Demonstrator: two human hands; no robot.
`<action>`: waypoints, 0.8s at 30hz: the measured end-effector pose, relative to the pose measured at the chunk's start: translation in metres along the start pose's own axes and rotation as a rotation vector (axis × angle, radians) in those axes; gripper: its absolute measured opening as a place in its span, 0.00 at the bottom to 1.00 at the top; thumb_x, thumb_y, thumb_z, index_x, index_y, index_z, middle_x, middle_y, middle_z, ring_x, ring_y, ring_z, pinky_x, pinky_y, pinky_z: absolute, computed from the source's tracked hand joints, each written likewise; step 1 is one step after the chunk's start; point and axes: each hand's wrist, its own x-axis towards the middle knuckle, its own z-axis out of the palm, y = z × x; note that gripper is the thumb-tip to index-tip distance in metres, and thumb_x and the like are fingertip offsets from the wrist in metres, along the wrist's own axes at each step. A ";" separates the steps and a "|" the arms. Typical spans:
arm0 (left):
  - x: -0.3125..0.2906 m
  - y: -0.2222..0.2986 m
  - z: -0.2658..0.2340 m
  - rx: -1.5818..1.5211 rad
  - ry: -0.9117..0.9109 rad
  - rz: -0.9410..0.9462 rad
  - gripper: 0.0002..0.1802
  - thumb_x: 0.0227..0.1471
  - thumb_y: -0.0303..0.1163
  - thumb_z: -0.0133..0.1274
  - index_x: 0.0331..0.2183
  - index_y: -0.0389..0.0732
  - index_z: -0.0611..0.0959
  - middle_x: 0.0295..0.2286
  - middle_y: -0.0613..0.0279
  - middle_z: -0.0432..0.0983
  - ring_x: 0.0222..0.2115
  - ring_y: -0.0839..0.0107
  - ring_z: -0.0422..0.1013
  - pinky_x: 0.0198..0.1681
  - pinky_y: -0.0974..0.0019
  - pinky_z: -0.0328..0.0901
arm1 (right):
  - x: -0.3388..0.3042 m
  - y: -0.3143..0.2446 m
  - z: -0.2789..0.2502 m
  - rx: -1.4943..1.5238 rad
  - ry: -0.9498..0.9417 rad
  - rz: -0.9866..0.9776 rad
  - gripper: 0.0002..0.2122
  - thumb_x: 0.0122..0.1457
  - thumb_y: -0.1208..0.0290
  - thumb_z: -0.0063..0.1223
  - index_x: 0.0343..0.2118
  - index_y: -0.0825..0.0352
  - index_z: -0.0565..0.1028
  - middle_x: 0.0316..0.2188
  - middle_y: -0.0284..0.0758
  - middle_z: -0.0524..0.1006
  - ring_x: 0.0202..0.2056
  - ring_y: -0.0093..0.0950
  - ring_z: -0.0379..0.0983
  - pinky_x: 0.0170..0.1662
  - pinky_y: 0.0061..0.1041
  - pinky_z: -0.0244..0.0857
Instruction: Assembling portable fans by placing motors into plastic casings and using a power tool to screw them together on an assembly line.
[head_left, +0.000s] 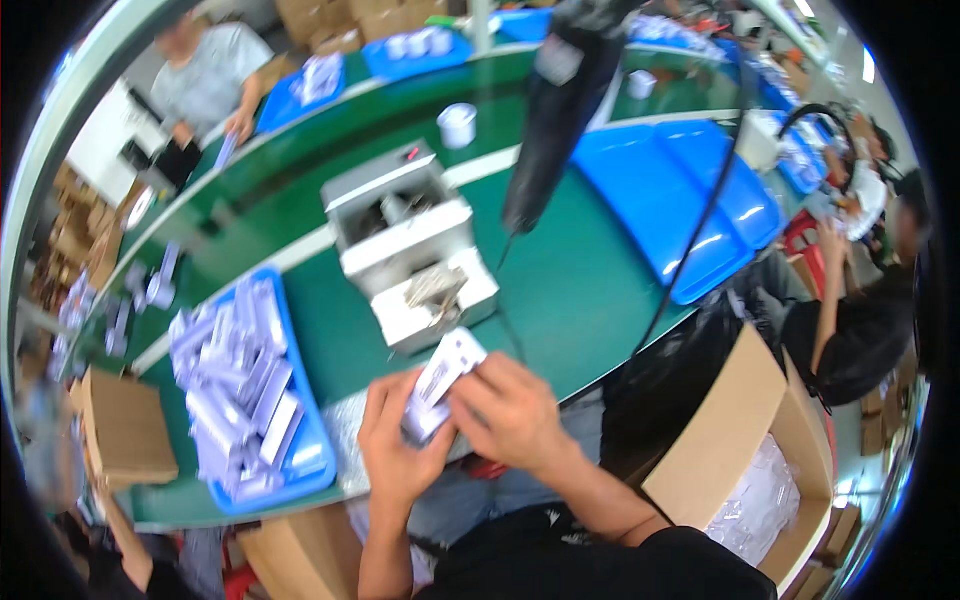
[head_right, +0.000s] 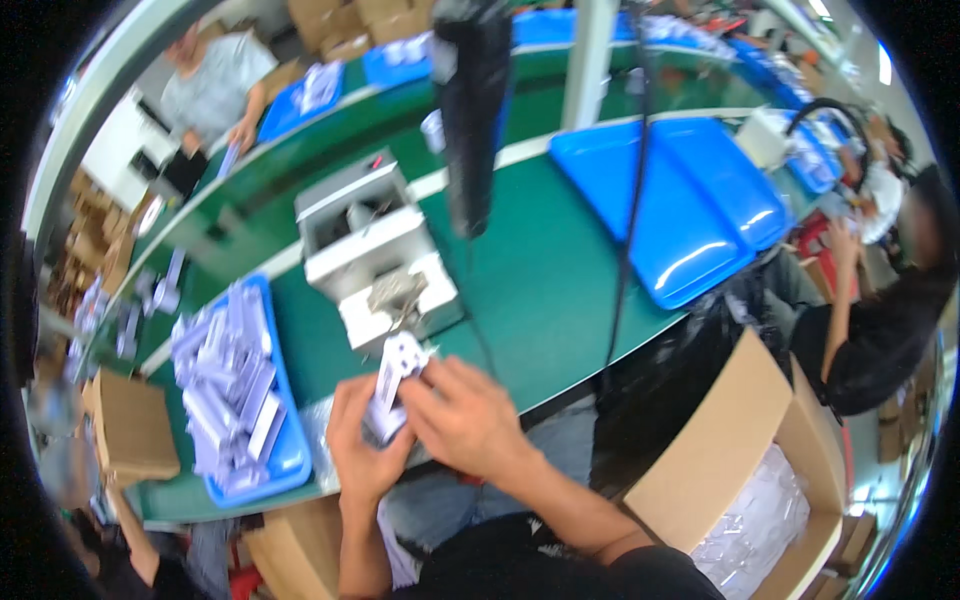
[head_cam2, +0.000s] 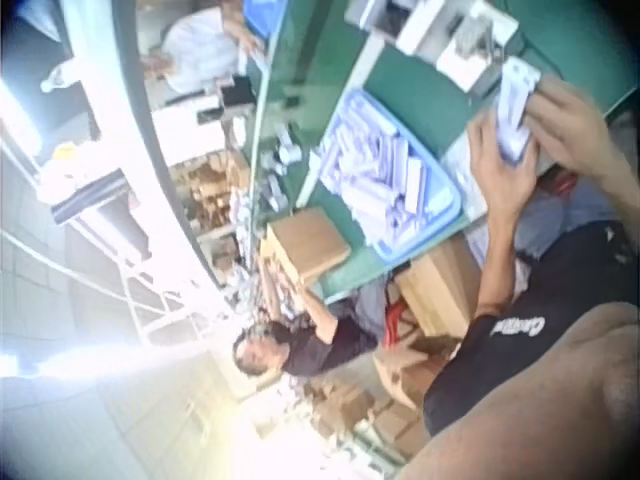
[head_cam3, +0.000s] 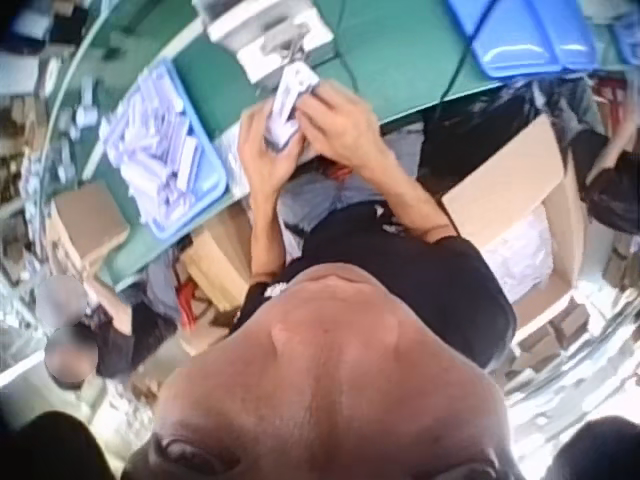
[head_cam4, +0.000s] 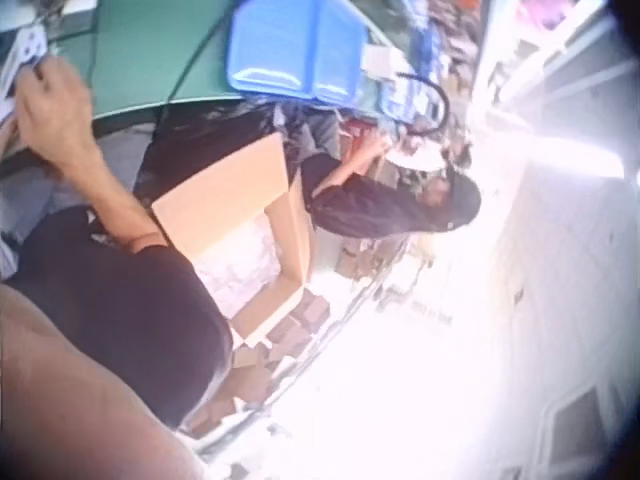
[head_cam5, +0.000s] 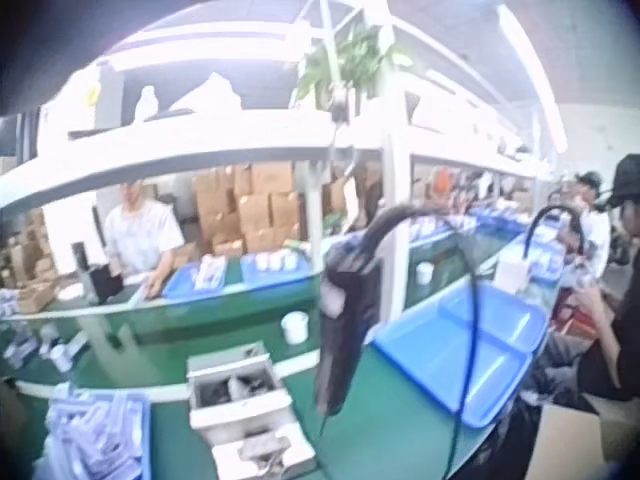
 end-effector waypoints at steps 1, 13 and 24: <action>-0.003 0.004 -0.001 0.004 0.002 0.003 0.33 0.39 0.24 0.72 0.51 0.36 0.84 0.44 0.48 0.79 0.44 0.50 0.78 0.49 0.57 0.73 | -0.004 0.001 0.000 0.028 0.020 -0.023 0.08 0.54 0.74 0.64 0.37 0.62 0.78 0.38 0.34 0.76 0.35 0.36 0.74 0.37 0.36 0.72; 0.015 0.010 -0.003 0.043 -0.021 -0.017 0.31 0.37 0.28 0.75 0.48 0.40 0.86 0.40 0.54 0.79 0.38 0.54 0.79 0.41 0.58 0.74 | -0.002 0.009 0.025 0.010 0.274 0.076 0.07 0.54 0.76 0.66 0.35 0.65 0.80 0.30 0.35 0.75 0.28 0.35 0.76 0.30 0.34 0.72; 0.002 0.014 -0.003 0.091 0.044 -0.027 0.30 0.42 0.33 0.75 0.50 0.43 0.85 0.43 0.58 0.80 0.38 0.56 0.81 0.39 0.60 0.76 | -0.026 0.000 0.011 0.067 0.391 0.080 0.10 0.50 0.87 0.64 0.36 0.69 0.80 0.34 0.41 0.80 0.33 0.40 0.81 0.36 0.33 0.75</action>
